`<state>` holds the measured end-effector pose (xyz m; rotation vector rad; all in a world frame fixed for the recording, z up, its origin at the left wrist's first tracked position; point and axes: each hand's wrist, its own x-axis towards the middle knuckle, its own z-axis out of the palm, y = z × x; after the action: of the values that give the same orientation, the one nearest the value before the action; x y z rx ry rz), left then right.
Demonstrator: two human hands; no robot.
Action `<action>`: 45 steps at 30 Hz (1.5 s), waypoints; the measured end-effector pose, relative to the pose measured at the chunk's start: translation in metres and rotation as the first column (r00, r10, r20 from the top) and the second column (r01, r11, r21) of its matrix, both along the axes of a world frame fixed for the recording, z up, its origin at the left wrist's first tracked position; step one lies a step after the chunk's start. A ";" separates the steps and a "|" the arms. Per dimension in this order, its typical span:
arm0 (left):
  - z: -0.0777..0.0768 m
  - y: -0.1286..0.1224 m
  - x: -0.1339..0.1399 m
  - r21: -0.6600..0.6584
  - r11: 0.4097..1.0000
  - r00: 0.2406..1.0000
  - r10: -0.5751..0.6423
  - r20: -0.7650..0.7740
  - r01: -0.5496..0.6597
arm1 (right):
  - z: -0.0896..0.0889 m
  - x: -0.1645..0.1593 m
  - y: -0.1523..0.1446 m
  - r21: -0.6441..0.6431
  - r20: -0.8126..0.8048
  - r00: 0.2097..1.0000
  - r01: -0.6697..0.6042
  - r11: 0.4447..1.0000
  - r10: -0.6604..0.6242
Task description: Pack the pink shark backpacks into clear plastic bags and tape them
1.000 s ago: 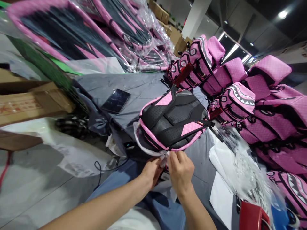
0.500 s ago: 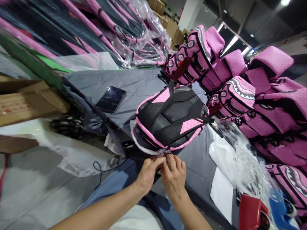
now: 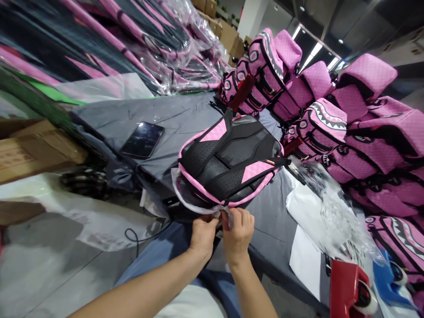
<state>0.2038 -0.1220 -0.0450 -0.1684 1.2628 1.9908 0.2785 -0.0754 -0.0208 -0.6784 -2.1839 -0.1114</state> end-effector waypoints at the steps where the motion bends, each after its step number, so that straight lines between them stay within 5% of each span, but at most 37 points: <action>1: 0.000 -0.002 -0.001 -0.004 1.000 1.000 0.001 0.001 -0.001 | -0.004 -0.003 0.002 0.027 0.019 1.000 0.013 1.000 -0.013; 8: 0.009 -0.020 -0.007 -0.028 0.997 0.993 -0.070 -0.095 0.067 | -0.002 0.003 0.011 0.172 0.264 0.962 -0.110 0.979 0.062; 14: 0.019 -0.018 -0.015 -0.034 0.992 0.975 -0.125 -0.182 0.121 | 0.019 0.003 0.004 0.058 0.410 0.900 -0.191 0.980 0.151; 21: 0.040 -0.032 -0.016 -0.025 0.984 0.976 -0.178 -0.125 0.177 | 0.011 -0.004 0.000 0.118 0.219 0.973 -0.099 0.988 0.071; 27: 0.024 -0.045 -0.014 -0.021 0.988 0.987 -0.154 -0.037 0.153 | 0.009 0.000 0.000 -0.124 0.089 0.989 -0.106 0.987 0.117; 35: 0.005 -0.012 -0.001 0.326 0.907 0.939 -0.320 0.125 0.266 | 0.021 0.001 0.000 -0.561 -0.049 0.992 -0.121 0.819 0.113; 41: -0.003 -0.011 0.001 0.407 0.865 0.926 -0.363 0.101 0.294 | 0.019 0.004 0.010 -0.744 -0.114 0.990 -0.139 0.653 0.081; 45: -0.005 -0.007 0.000 0.382 0.889 0.954 -0.295 0.059 0.251 | 0.017 0.000 0.015 -0.768 -0.092 0.993 -0.121 0.629 0.080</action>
<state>0.2042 -0.1289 -0.0496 0.0772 0.7678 1.9005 0.2786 -0.0600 -0.0041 -0.9984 -2.1633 0.9664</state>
